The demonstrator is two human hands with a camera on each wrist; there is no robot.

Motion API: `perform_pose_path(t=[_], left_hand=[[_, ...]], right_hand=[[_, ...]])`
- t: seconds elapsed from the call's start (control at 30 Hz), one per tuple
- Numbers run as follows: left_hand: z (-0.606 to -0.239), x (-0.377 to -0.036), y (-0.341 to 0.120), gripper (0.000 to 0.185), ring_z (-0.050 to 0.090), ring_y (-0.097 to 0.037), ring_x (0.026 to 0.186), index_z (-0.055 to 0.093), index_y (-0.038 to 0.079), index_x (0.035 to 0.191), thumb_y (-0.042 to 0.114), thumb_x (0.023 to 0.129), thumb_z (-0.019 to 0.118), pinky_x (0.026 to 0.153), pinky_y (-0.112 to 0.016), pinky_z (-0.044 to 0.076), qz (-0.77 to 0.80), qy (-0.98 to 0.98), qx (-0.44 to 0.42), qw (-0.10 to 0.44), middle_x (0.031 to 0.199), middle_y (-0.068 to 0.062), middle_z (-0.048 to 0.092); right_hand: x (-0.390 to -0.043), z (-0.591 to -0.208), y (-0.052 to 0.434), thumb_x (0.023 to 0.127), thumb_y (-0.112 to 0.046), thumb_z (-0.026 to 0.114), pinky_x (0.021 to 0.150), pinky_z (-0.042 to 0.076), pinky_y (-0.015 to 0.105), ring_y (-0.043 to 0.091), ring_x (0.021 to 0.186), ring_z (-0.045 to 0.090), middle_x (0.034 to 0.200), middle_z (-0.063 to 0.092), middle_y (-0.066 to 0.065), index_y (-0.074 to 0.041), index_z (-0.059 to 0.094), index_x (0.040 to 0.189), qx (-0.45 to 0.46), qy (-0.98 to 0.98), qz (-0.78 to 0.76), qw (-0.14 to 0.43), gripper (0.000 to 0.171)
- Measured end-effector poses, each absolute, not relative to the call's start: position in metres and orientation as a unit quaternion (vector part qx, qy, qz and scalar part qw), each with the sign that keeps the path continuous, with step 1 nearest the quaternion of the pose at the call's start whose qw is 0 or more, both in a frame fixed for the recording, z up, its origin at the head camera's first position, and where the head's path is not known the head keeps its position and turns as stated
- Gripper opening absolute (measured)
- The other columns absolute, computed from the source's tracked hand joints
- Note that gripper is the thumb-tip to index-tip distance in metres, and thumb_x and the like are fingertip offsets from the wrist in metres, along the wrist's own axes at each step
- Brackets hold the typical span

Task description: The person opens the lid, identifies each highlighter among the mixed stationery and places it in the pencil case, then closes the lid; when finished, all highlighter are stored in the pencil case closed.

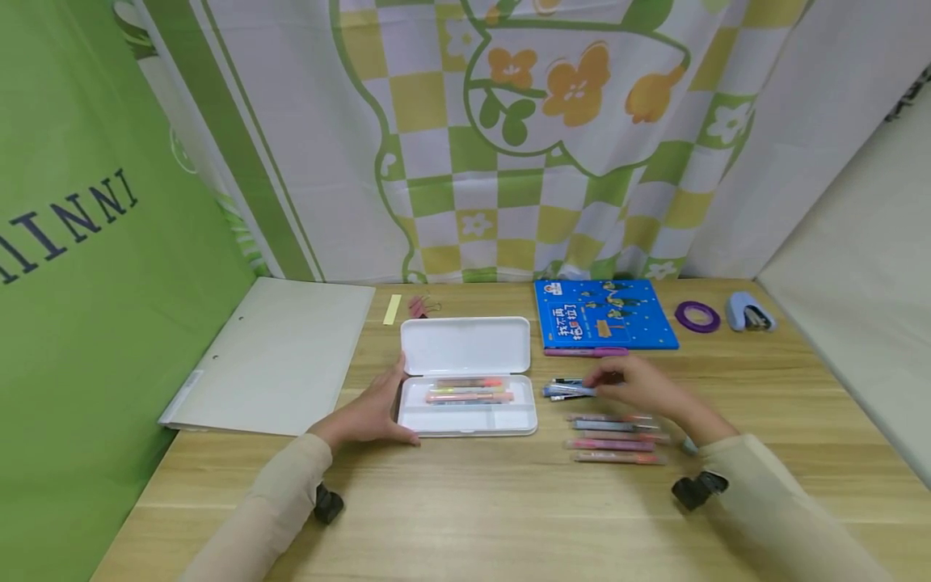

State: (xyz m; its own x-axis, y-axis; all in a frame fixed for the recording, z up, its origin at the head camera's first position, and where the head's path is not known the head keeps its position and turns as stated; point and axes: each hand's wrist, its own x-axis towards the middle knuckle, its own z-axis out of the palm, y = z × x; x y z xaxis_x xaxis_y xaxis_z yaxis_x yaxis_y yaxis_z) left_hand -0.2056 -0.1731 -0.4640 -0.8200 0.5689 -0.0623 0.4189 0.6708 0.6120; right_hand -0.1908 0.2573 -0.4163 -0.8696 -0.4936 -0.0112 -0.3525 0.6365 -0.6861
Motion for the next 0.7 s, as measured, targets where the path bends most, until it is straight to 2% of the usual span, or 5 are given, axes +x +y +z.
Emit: perform_pose_path(t=[0.23, 0.37, 0.7], left_hand=[[-0.464, -0.206, -0.173, 0.140, 0.030, -0.034, 0.129, -0.012, -0.008, 0.146, 0.042, 0.061, 0.088, 0.110, -0.050, 0.020, 0.299, 0.906, 0.274, 0.121, 0.137, -0.020, 0.039], [-0.464, -0.205, -0.173, 0.140, 0.027, -0.036, 0.132, -0.012, -0.008, 0.146, 0.041, 0.061, 0.088, 0.110, -0.051, 0.019, 0.301, 0.906, 0.273, 0.120, 0.140, -0.021, 0.036], [-0.465, -0.205, -0.173, 0.140, 0.033, -0.034, 0.127, -0.009, -0.010, 0.145, 0.038, 0.059, 0.089, 0.109, -0.051, 0.022, 0.306, 0.904, 0.279, 0.108, 0.133, -0.019, 0.043]], right_hand=[[-0.198, -0.418, 0.203, 0.089, -0.004, 0.063, 0.079, 0.051, 0.031, 0.017, 0.088, 0.060, 0.096, 0.069, 0.005, -0.004, 0.070, 0.098, -0.261, 0.866, -0.409, 0.123, 0.011], [-0.199, -0.421, 0.167, 0.088, -0.004, 0.064, 0.081, 0.051, 0.033, 0.016, 0.090, 0.060, 0.095, 0.069, 0.003, -0.005, 0.070, 0.096, -0.282, 0.854, -0.417, 0.129, 0.010], [-0.195, -0.427, 0.092, 0.082, 0.000, 0.070, 0.072, 0.049, 0.020, 0.005, 0.076, 0.056, 0.082, 0.068, 0.003, -0.003, 0.071, 0.086, -0.329, 0.847, -0.401, 0.118, 0.005]])
